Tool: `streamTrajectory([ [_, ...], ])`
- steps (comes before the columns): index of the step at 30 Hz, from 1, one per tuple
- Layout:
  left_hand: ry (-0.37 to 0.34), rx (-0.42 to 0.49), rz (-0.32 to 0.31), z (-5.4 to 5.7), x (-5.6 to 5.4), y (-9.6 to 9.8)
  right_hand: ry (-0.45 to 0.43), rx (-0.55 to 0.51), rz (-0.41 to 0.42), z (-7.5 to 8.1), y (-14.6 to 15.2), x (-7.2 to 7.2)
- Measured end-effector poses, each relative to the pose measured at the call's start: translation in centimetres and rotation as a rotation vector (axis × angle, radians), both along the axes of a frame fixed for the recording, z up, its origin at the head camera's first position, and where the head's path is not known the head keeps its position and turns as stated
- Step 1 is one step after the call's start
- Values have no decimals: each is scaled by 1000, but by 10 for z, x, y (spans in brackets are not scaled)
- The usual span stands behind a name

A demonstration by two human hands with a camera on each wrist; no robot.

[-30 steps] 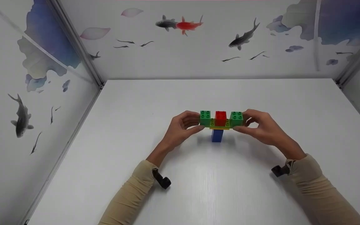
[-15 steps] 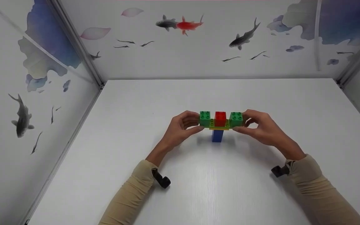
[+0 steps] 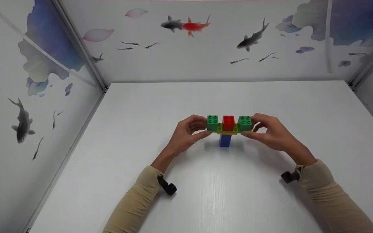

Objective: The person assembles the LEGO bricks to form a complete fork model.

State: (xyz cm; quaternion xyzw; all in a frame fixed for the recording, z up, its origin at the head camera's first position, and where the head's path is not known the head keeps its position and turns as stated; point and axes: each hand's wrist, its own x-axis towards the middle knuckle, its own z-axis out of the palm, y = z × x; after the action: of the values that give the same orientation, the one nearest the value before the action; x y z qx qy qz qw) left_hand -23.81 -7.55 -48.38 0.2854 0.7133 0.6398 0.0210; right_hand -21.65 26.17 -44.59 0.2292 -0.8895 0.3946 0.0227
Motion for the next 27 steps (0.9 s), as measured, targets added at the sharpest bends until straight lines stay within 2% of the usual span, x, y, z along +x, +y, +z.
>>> streamTrajectory([
  [11,12,-50,14,-1,-1,-1,6,16,12,0,1,-2],
  [27,-3,-46,15,-4,-1,-2,-37,-2,9,0,0,-2],
])
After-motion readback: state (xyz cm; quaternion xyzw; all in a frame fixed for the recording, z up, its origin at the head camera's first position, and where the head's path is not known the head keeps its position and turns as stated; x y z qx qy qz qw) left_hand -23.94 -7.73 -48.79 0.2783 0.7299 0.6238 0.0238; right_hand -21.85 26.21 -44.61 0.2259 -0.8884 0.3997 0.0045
